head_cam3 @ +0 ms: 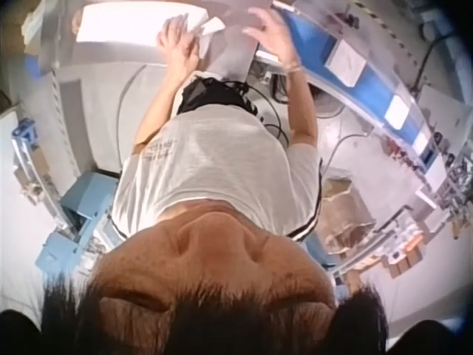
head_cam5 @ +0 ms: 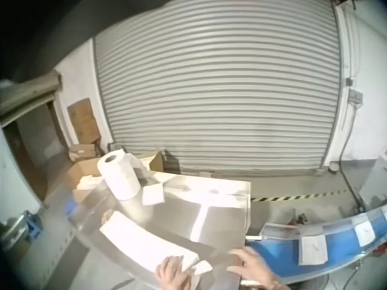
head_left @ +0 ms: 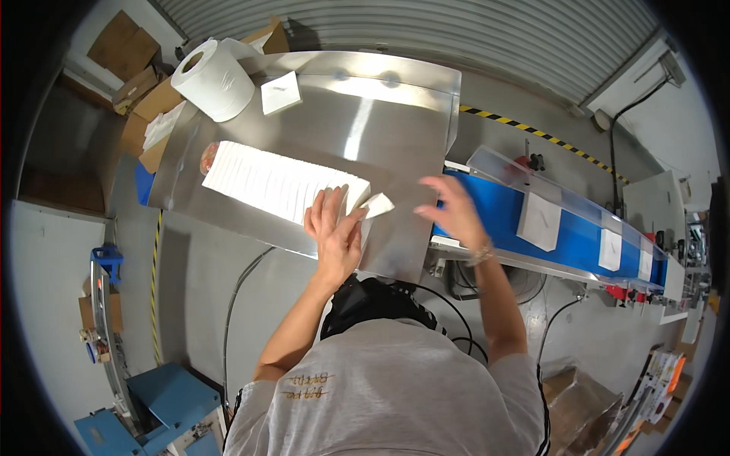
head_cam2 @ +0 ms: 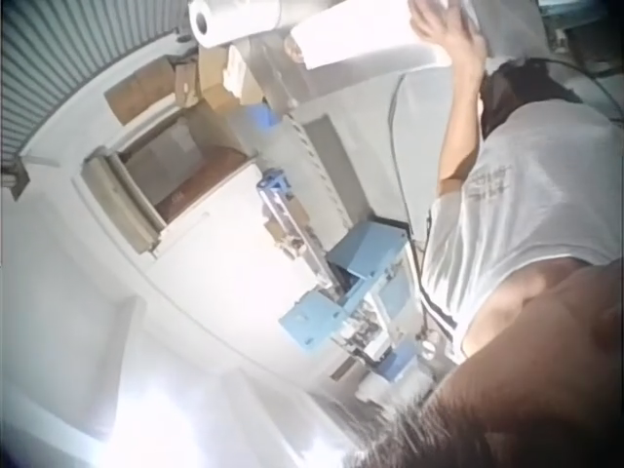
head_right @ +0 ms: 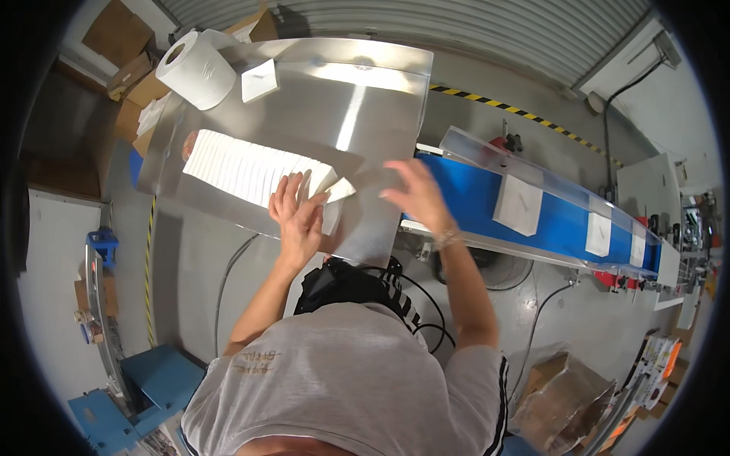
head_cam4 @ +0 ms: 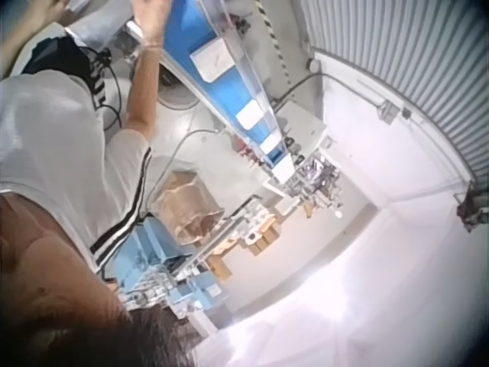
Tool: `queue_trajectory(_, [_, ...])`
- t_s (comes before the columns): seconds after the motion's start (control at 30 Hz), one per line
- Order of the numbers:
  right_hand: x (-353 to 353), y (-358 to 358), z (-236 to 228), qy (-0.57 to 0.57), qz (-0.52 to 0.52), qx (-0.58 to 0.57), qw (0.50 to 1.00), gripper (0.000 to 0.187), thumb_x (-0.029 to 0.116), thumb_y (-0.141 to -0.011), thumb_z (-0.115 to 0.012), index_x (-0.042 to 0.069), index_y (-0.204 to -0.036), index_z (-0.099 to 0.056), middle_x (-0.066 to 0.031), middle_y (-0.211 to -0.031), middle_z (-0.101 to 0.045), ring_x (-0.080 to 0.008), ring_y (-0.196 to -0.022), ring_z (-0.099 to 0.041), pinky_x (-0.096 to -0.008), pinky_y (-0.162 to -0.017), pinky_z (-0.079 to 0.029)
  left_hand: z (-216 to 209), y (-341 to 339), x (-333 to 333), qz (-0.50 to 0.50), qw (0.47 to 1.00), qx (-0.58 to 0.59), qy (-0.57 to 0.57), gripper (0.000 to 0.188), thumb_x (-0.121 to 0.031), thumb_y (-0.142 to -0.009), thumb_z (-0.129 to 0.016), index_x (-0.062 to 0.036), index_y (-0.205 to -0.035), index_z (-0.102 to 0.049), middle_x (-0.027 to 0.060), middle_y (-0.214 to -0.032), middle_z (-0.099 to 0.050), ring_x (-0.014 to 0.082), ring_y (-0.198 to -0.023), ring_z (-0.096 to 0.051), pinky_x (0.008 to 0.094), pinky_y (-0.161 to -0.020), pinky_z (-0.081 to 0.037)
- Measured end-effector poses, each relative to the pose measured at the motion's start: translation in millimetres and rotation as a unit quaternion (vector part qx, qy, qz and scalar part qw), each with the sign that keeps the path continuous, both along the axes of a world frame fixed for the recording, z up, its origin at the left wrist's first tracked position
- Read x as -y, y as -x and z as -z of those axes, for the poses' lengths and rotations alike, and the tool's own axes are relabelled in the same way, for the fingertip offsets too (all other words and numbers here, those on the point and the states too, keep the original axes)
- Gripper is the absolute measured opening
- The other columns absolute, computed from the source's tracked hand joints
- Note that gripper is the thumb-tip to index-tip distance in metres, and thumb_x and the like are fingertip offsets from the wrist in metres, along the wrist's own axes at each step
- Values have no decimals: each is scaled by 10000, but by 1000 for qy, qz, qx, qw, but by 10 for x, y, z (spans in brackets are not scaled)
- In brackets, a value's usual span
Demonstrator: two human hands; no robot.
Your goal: Transferring stacks of folded paper napkins or tissues from a production machine to a packaging conveyor belt.
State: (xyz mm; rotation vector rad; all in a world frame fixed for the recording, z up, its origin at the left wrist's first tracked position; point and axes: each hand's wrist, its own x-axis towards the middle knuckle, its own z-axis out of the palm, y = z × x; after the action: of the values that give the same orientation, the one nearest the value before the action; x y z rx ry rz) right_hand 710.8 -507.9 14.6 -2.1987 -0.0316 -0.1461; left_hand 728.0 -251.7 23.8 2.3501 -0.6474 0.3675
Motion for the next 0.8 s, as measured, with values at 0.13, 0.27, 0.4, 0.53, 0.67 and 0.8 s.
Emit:
queue_trajectory(0.13, [-394, -336, 325, -44, -171, 85, 981, 451, 102, -753, -742, 127, -1174, -583, -113, -1306, -462, -245, -1141, -510, -317, -844, -479, -46, -17, 14, 22, 999, 6, -22, 337, -27, -792, -620, -123, -1113, -657, 159, -1440, -353, 405, -1362, -229, 552, -1096, -93])
queue_trajectory(0.27, [-235, -145, 243, -264, -34, -231, 936, 307, 155, -883, -666, 81, -1156, -544, -43, -1080, -597, -105, -949, -564, -270, -790, -479, -16, -33, -44, -19, 1000, 9, 10, 350, -74, -819, -615, -95, -1168, -614, 188, -1457, -303, 422, -1361, -215, 565, -1093, -99])
queue_trajectory(0.4, [499, 258, 680, -115, 163, -18, 980, 276, 294, -926, -601, 20, -914, -572, -33, -789, -542, -111, -698, -467, -272, -626, -421, 91, -90, -125, -41, 999, 20, -19, 364, -82, -837, -601, -51, -1199, -581, 197, -1441, -314, 424, -1355, -223, 567, -1086, -128])
queue_trajectory(0.53, [1372, 575, 785, 19, 373, -146, 916, 454, 439, -842, -656, 1, -939, -586, -148, -873, -608, -218, -733, -545, -338, -662, -449, 108, -99, -101, -26, 998, 50, -11, 396, -10, -804, -614, -52, -1197, -593, 180, -1411, -370, 414, -1337, -273, 547, -1085, -150])
queue_trajectory(0.67, [1051, 561, 469, 383, 447, -43, 807, 580, 392, -746, -735, 33, -1160, -546, -187, -1147, -584, -372, -1044, -552, -427, -876, -446, 134, -93, -94, -22, 998, 61, -18, 396, 4, -788, -618, -68, -1177, -615, 162, -1414, -381, 410, -1338, -277, 543, -1086, -147])
queue_trajectory(0.8, [245, 103, 177, 92, 47, 70, 992, 500, 162, -752, -753, 107, -1211, -562, -123, -1202, -548, -283, -1095, -537, -370, -889, -468, 121, -89, -142, -1, 998, 60, -26, 370, -6, -783, -616, -102, -1139, -651, 150, -1427, -380, 408, -1353, -257, 555, -1086, -125])
